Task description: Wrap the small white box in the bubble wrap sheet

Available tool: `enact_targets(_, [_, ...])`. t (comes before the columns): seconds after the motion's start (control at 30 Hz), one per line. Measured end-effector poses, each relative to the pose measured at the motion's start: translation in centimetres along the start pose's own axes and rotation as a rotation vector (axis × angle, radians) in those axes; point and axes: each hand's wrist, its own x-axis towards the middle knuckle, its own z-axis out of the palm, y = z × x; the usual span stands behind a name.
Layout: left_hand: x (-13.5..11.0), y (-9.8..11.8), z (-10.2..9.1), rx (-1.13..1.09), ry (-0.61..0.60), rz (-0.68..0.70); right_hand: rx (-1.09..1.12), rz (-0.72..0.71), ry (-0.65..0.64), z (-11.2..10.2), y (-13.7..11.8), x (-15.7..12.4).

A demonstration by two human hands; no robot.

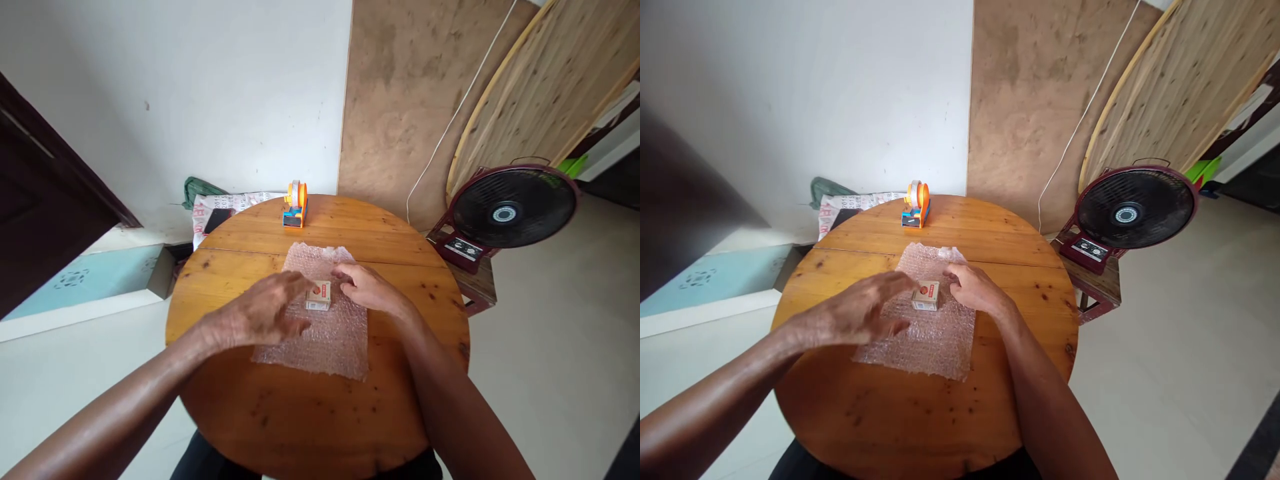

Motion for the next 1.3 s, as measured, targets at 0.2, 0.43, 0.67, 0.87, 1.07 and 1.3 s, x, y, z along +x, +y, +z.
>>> enact_targets(0.2, [-4.9, 3.8, 3.9, 0.217, 0.158, -0.048, 0.117, -0.073, -0.161, -1.1, -1.0, -1.1])
enact_targets(0.43, [-4.5, 4.4, 6.7, 0.276, 0.206, -0.117, -0.238, -0.08, 0.016, 0.5, -3.5, -1.1])
enact_targets(0.67, [-3.8, 3.7, 7.8, 0.23, 0.317, -0.077, -0.305, -0.051, -0.033, 0.3, -3.9, -1.3])
enact_targets(0.87, [-3.7, 3.6, 8.1, 0.148, 0.372, -0.048, -0.323, -0.029, -0.078, 0.0, -3.9, -1.5])
enact_targets(1.07, [-2.9, 3.1, 5.8, 0.048, 0.377, -0.024, -0.236, -0.047, -0.122, -0.4, -3.6, -1.4])
enact_targets(1.3, [1.0, 1.6, 2.3, -0.045, 0.314, -0.099, 0.2, -0.012, -0.14, -1.8, -2.1, -1.5])
